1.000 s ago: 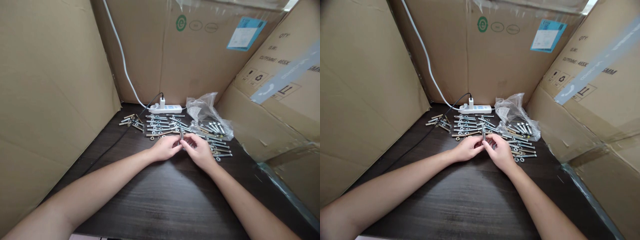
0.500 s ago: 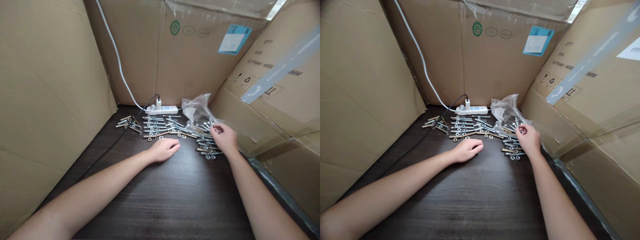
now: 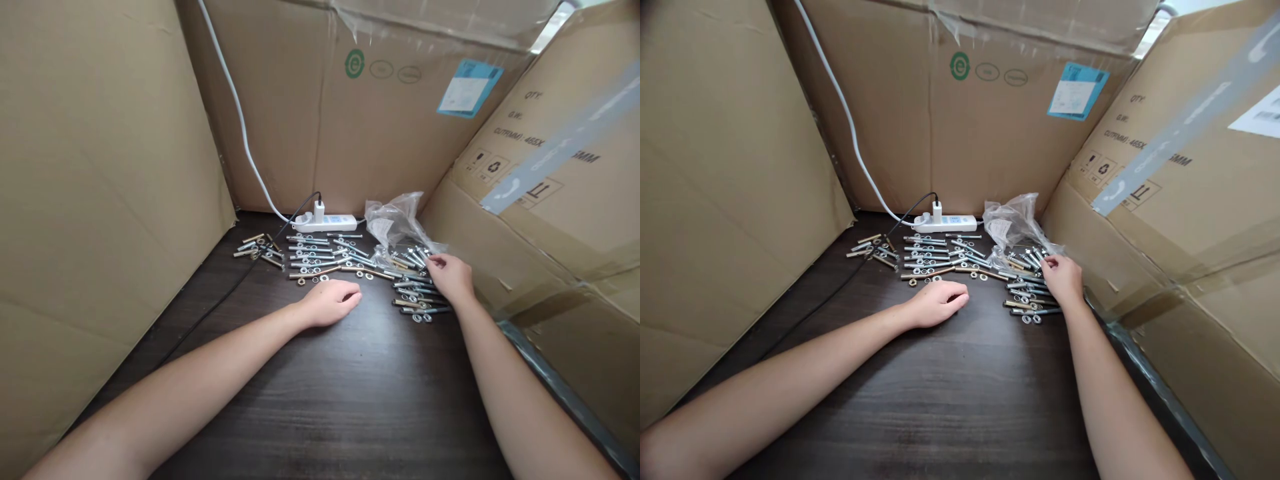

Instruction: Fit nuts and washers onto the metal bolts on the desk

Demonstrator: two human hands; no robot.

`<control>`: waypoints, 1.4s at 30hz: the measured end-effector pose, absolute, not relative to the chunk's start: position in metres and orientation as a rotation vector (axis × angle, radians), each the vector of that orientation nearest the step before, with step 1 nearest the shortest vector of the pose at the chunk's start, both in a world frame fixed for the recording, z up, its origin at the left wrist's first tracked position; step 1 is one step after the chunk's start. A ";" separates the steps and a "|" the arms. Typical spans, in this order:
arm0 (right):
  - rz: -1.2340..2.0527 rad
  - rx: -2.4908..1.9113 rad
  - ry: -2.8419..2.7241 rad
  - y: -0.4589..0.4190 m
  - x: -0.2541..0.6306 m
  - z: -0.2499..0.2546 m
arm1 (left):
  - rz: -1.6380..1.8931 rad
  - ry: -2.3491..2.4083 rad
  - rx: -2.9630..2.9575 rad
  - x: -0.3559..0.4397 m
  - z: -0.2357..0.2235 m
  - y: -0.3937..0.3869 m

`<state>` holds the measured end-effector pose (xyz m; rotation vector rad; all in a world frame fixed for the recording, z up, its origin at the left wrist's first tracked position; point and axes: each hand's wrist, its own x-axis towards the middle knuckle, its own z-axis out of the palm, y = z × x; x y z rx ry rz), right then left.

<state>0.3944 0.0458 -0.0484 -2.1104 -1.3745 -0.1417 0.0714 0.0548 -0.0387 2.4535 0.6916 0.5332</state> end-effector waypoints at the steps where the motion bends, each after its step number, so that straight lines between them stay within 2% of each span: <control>1: -0.139 -2.113 -1.370 0.046 0.394 -0.048 | 0.533 0.692 2.454 0.071 -0.039 0.055; 10: -0.145 -2.060 -1.469 0.027 0.388 -0.024 | 0.520 0.687 2.444 0.071 -0.038 0.055; 16: 0.177 -2.094 -1.730 -0.021 0.387 0.005 | 0.487 0.699 2.467 0.071 -0.037 0.055; 18: 0.266 -2.122 -1.822 -0.035 0.389 0.000 | 0.483 0.696 2.475 0.071 -0.037 0.055; 24: 0.233 -2.134 -1.903 -0.048 0.400 -0.024 | 0.481 0.696 2.476 0.073 -0.036 0.055; 32: 0.428 -2.100 -1.918 -0.049 0.393 -0.024 | 0.486 0.694 2.473 0.073 -0.037 0.055; 42: 0.344 -1.955 -1.932 -0.051 0.385 -0.022 | 0.483 0.698 2.512 0.074 -0.037 0.055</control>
